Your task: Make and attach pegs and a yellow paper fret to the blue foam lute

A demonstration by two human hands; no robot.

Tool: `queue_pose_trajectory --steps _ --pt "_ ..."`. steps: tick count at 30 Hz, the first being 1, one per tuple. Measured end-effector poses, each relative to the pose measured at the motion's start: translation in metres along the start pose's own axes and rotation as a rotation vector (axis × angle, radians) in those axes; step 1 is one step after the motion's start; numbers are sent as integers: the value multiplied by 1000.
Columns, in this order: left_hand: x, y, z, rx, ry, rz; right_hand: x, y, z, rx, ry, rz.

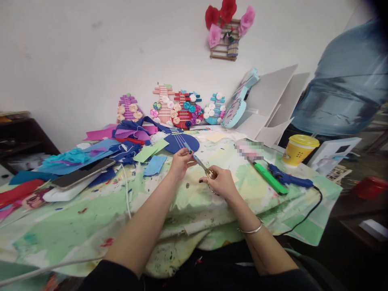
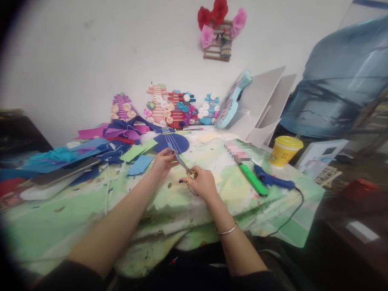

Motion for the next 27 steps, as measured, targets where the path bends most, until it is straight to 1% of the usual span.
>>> queue_pose_trajectory --steps 11,19,24,27 --pt "-1 0 0 1 -47 -5 5 2 -3 -5 19 34" --pt "-2 1 0 -6 -56 -7 5 3 -4 -15 21 30" --pt "-9 2 -1 14 -82 -65 4 4 -3 -17 43 35" --pt "-10 3 -2 21 -76 -65 4 4 -2 -25 48 43"
Point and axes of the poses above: each hand's wrist, its own y-axis away from the middle knuckle, its own x-axis out of the back of the hand, z = x × y, the point moved 9 cm from there along -y, towards the middle knuckle, and after that the axes turned 10 degrees about -z, right-handed, at the moved point
